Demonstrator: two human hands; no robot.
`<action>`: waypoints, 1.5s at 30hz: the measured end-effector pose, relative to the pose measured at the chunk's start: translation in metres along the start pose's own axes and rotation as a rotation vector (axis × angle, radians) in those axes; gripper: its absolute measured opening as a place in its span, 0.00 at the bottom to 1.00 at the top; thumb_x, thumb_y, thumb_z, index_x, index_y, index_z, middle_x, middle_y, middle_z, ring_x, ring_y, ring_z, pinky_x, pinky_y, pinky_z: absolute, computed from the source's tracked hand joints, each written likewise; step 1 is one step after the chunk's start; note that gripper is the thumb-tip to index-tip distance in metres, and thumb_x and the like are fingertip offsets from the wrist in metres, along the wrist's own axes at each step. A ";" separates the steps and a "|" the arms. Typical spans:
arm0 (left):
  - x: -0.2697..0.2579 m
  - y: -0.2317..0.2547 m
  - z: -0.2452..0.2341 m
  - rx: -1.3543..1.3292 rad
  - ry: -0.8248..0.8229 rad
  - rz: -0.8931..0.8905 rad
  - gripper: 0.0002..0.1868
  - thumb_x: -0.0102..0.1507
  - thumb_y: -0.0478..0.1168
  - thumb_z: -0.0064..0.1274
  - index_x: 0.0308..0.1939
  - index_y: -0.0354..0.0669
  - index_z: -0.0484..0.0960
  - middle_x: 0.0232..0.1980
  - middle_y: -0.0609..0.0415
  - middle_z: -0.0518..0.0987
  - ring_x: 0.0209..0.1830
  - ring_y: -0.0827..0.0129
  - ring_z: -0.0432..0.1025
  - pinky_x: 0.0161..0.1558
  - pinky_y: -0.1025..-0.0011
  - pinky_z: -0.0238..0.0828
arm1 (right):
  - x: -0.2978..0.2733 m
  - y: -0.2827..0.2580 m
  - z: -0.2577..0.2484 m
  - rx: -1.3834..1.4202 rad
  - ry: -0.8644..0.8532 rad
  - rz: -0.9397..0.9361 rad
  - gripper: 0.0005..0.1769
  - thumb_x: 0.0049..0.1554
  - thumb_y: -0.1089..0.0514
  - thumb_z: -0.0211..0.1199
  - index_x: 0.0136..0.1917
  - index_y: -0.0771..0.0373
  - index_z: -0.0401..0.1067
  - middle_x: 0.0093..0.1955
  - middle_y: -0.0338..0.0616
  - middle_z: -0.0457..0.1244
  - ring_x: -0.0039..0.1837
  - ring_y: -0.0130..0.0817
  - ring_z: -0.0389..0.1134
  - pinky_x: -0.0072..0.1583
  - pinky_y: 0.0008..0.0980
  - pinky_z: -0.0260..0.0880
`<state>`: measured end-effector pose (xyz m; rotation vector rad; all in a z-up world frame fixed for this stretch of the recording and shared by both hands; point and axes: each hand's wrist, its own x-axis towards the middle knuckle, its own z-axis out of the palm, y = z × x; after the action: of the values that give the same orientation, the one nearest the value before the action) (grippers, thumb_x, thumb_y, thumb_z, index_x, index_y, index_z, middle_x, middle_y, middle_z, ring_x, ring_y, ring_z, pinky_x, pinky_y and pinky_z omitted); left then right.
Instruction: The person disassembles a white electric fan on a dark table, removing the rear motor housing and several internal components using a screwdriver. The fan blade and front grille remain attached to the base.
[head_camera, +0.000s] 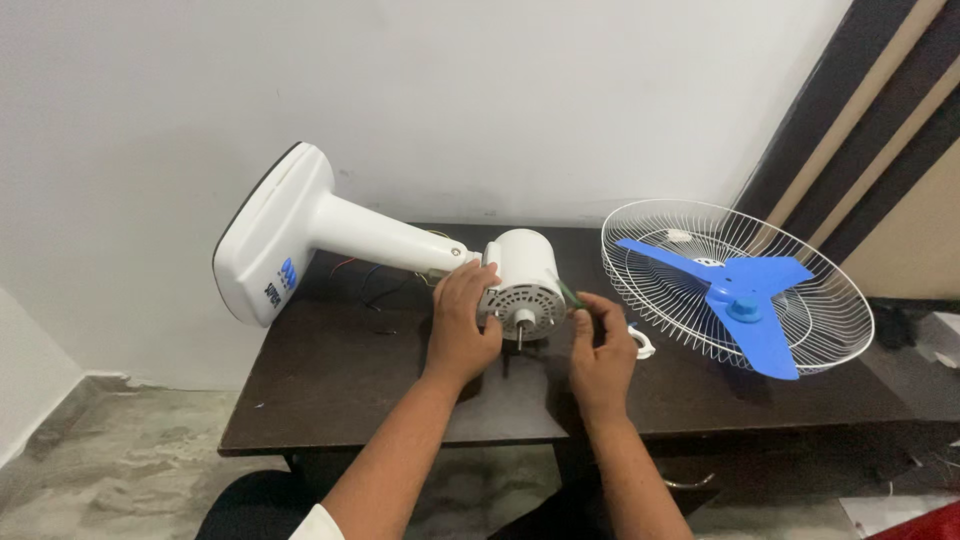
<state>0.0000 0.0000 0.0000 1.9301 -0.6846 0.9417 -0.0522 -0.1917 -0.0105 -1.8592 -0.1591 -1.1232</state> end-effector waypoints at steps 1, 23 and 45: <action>0.001 0.003 -0.001 0.032 0.001 0.031 0.30 0.53 0.29 0.51 0.61 0.43 0.76 0.67 0.45 0.75 0.77 0.54 0.61 0.79 0.52 0.49 | 0.004 -0.004 -0.004 0.015 0.038 0.081 0.13 0.65 0.55 0.61 0.60 0.63 0.75 0.52 0.45 0.72 0.54 0.30 0.73 0.54 0.26 0.72; 0.018 0.063 0.020 0.309 -0.118 0.246 0.37 0.51 0.44 0.66 0.62 0.37 0.72 0.62 0.43 0.68 0.67 0.49 0.59 0.67 0.51 0.52 | -0.006 -0.025 -0.013 -0.066 0.223 0.074 0.03 0.54 0.61 0.67 0.41 0.64 0.78 0.35 0.40 0.70 0.35 0.26 0.70 0.39 0.26 0.68; 0.012 0.054 0.022 0.269 -0.071 0.135 0.34 0.49 0.42 0.68 0.57 0.44 0.73 0.61 0.47 0.68 0.67 0.52 0.60 0.69 0.49 0.50 | -0.009 -0.040 -0.011 0.071 0.223 0.108 0.05 0.56 0.61 0.69 0.44 0.64 0.75 0.36 0.42 0.72 0.39 0.26 0.75 0.42 0.23 0.74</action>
<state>-0.0258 -0.0463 0.0264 2.1832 -0.7690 1.0989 -0.0853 -0.1751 0.0096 -1.6470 0.0277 -1.2238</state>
